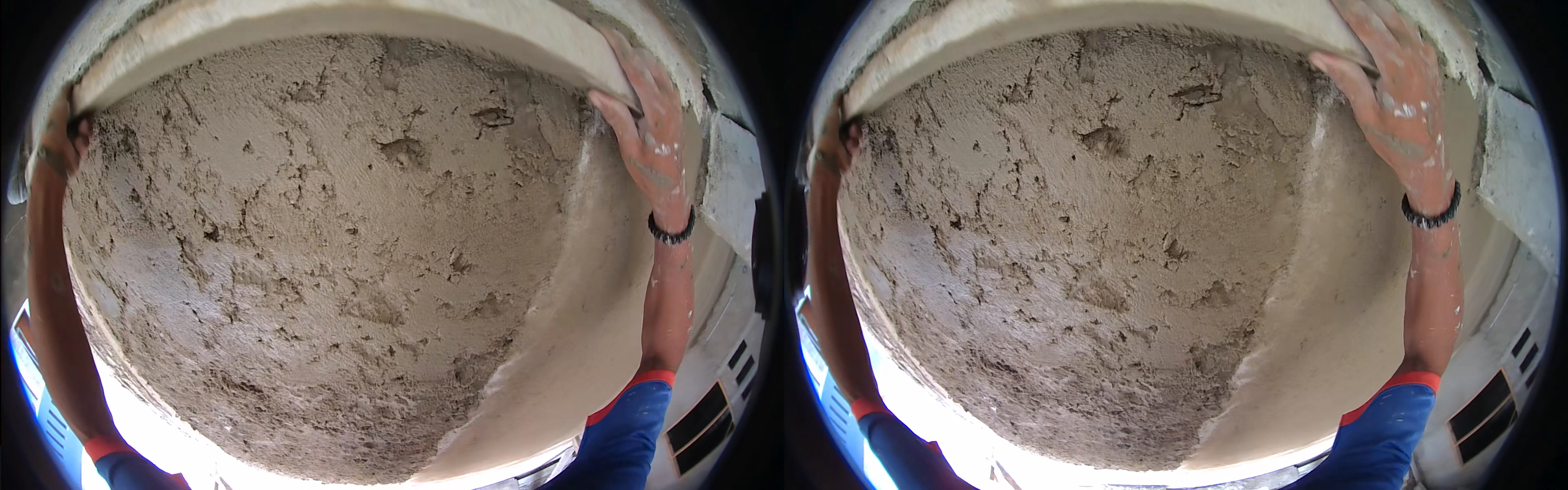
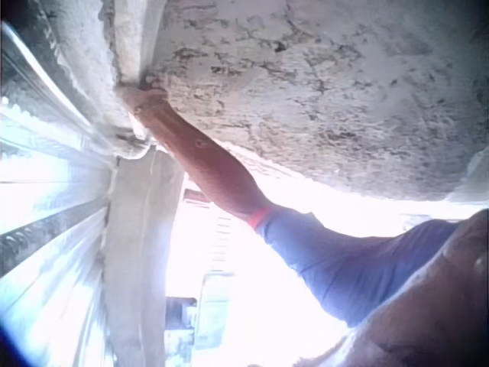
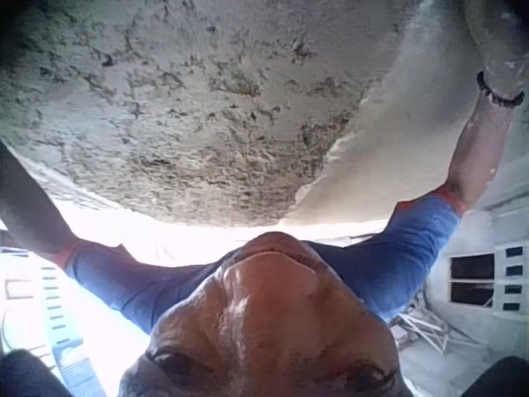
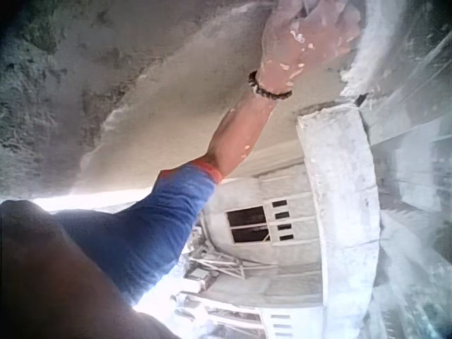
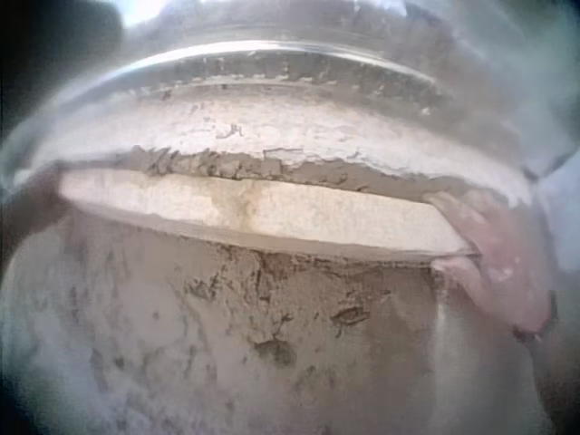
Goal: The person uses a wooden straightedge to level and smooth wet plaster on a vertical wall. The person repeatedly scrapes the straightedge across the wall surface, removes excess plaster from the tool into a bucket, and reapplies it to fill gaps.
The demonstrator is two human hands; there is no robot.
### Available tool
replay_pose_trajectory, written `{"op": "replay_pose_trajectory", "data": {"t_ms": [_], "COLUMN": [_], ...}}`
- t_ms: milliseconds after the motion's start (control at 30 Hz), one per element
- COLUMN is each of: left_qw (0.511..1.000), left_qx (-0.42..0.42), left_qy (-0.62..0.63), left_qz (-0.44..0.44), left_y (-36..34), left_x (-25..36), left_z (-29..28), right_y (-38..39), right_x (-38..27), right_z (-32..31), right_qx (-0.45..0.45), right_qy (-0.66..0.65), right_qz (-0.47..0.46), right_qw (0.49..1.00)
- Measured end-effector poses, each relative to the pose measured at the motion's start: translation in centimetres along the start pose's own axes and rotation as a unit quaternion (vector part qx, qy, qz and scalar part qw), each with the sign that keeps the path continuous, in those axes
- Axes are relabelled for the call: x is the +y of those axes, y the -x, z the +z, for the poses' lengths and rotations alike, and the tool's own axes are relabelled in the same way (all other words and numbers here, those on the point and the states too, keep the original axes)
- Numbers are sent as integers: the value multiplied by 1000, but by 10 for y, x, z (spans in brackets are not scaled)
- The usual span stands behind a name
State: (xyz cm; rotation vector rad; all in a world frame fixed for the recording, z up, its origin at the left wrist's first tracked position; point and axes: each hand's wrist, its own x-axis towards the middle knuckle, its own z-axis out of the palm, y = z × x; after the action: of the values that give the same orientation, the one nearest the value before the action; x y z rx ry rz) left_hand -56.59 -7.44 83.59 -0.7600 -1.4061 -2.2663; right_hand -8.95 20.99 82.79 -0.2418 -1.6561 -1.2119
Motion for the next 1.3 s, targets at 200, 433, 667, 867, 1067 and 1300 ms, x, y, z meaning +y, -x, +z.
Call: {"op": "replay_pose_trajectory", "data": {"t_ms": [200,433,667,867,1067,1300], "left_qw": [939,998,984,961,970,983], "left_qx": [-82,58,84,117,129,113], "left_qy": [-241,-19,18,7,63,37], "left_qz": [230,-21,-155,-251,-196,-140], "left_y": [-188,-40,75,178,244,183], "left_x": [41,38,-6,-74,-122,-104], "left_z": [-102,12,-26,-38,-36,-29], "right_y": [-39,-28,76,172,249,213], "right_x": [-14,-2,-33,-64,-71,-70], "right_z": [15,7,-5,-20,-15,-10], "right_qx": [35,-30,-105,-195,-231,-201], "right_qy": [40,10,-25,-66,-46,0], "right_qz": [87,24,21,40,1,86], "right_qw": [995,999,994,978,972,976]}}
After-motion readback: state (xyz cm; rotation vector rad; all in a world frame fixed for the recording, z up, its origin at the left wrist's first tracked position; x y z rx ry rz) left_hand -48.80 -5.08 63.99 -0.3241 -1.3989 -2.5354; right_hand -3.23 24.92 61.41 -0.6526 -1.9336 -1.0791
